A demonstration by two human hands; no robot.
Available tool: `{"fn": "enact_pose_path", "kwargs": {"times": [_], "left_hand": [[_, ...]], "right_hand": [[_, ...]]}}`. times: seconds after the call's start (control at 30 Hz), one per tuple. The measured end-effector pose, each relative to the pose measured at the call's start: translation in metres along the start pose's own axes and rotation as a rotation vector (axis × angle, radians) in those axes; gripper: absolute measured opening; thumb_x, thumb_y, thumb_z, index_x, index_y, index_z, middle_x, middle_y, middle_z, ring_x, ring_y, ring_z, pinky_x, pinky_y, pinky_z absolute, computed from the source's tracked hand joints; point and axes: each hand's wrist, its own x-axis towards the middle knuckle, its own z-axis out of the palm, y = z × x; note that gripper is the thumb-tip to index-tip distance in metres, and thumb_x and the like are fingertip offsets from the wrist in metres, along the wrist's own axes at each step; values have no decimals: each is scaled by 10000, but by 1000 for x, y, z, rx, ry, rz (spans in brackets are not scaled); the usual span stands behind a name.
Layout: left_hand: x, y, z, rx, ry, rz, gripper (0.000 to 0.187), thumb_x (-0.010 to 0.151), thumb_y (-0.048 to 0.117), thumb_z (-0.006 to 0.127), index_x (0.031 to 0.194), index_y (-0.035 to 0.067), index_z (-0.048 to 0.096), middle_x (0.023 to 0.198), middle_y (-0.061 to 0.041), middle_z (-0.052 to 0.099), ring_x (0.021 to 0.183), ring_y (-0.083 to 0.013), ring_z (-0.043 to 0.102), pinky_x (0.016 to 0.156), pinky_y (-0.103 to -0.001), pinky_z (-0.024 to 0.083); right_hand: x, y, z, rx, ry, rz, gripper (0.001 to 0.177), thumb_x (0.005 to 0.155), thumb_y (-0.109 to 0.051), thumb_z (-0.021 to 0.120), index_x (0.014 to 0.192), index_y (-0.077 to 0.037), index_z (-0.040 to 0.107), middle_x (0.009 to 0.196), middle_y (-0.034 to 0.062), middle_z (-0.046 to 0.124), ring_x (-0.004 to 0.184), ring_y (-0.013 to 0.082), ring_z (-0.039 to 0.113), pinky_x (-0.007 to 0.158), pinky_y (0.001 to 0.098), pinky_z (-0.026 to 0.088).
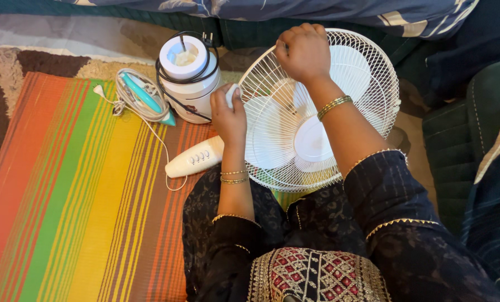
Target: The person sits on a mat and cleans a white table fan using a white cloth. They wipe the fan blades and the front grill, rotating the fan to access different areas.
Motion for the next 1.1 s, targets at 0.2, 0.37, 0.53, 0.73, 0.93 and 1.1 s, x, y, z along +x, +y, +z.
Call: {"fn": "enact_pose_path", "kwargs": {"times": [0.2,0.37,0.53,0.73,0.93,1.1], "left_hand": [[-14,17,-1,105,-4,139,171,1026,154,624,1170,67,599,1154,-114,648,1022,-338,683,827,-409,555],[-31,27,5,209,-51,177,178,1011,132,629,1162,52,579,1163,-127,622,963,-320,687,785,-398,556],[-55,39,13,227,-48,225,269,952,96,647,1208,50,579,1212,-146,613,988,-334,686,803,-400,556],[-65,32,20,255,-18,238,304,918,79,674,1209,63,591,1230,-142,613,993,-329,685,819,-388,558],[-73,11,29,244,62,381,344,875,36,701,1202,100,613,1225,-102,609,972,-302,677,801,-391,540],[-83,3,38,272,55,432,354,866,24,702,1194,127,618,1201,-64,617,907,-263,659,775,-413,498]], "right_hand": [[1,1,1,-11,-13,5,207,942,-255,657,843,-96,744,892,73,712,909,278,622,885,435,422],[1,0,2,-13,20,-8,205,936,-259,665,831,-98,734,881,70,707,905,276,621,888,433,427],[1,0,1,5,5,-3,210,934,-256,674,806,-99,728,859,75,699,881,287,615,853,441,419],[0,1,5,-22,53,-36,201,935,-260,668,824,-104,729,862,61,691,887,270,613,873,430,424],[-1,1,6,-17,47,-30,204,944,-250,664,823,-101,732,860,56,692,881,267,611,875,423,423],[-1,1,5,-24,39,-29,201,947,-253,665,831,-104,733,862,55,691,884,264,611,872,424,419]]}}
